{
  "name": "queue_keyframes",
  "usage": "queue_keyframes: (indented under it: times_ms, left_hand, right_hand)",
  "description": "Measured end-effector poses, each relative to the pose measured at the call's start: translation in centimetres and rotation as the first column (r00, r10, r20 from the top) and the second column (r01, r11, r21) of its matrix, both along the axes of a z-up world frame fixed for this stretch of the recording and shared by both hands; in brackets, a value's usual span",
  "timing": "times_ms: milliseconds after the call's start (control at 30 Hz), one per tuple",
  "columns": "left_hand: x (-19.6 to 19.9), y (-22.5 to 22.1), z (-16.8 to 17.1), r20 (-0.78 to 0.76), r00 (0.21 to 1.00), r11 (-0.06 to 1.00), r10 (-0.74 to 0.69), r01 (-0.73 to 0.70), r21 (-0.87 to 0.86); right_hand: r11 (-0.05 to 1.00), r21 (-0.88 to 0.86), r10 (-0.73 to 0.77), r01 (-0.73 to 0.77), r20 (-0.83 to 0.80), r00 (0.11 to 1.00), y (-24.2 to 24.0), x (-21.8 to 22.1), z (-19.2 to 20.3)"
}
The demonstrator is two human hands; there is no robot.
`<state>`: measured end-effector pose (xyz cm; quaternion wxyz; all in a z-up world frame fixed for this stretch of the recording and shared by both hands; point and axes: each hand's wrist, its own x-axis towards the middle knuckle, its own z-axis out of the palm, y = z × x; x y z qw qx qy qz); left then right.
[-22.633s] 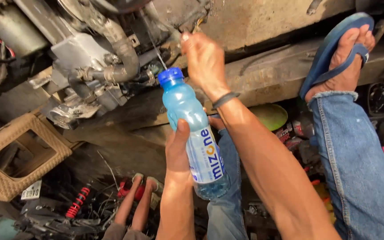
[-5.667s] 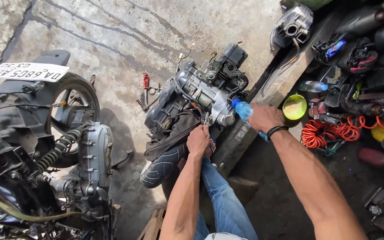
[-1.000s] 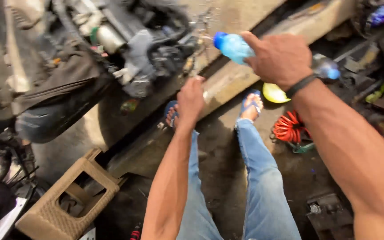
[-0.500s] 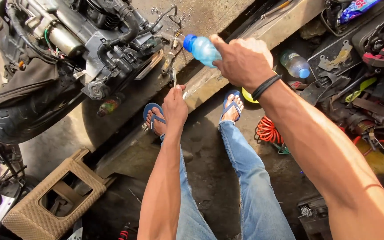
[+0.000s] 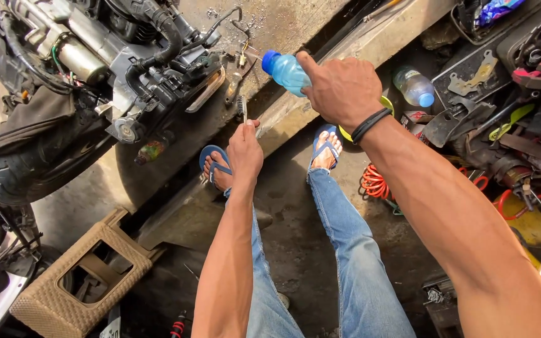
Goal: Rinsing and cleaning a motorcycle engine block using water from a bottle and a small scraping tool.
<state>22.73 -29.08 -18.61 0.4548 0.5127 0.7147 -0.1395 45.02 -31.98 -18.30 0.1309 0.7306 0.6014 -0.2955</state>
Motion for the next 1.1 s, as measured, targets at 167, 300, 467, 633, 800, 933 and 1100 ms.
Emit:
queue_keyframes:
  times_ms: [167,300,467,633,800,933,1100]
  left_hand:
    - [-1.2,-0.5,-0.9,0.015,1.000,1.000,0.002,-0.002,-0.001]
    - [-1.0,-0.6,-0.8,0.026,1.000,1.000,0.015,-0.015,0.019]
    - [-0.8,-1.0,0.3,0.079,0.997,0.996,0.012,-0.019,0.083]
    - [-0.6,-1.2,1.8,0.202,0.976,0.987,0.084,-0.110,0.119]
    - [-1.8,-1.2,2.2,0.251,0.957,0.977,0.149,-0.181,0.113]
    - [-2.4,-1.1,3.6,0.278,0.947,0.974,0.159,-0.197,0.115]
    - [-2.5,0.6,6.8,0.292,0.939,0.968,0.183,-0.224,0.113]
  right_hand:
    - [1.000,0.030,0.004,-0.005,0.018,1.000,-0.2,-0.2,-0.4]
    - [0.999,0.017,0.038,-0.038,0.025,0.999,0.0,-0.4,1.1]
    - [0.989,0.089,-0.111,0.120,-0.094,0.989,-1.3,-0.2,1.3]
    - [0.861,0.318,-0.266,0.397,-0.382,0.885,-3.5,0.7,0.6]
    - [0.939,-0.026,-0.336,0.344,-0.288,0.897,0.0,2.2,5.3]
    - [0.968,-0.173,-0.212,0.184,-0.162,0.964,1.6,2.4,6.5]
    - [0.973,-0.174,-0.180,0.152,-0.159,0.971,5.9,1.2,7.9]
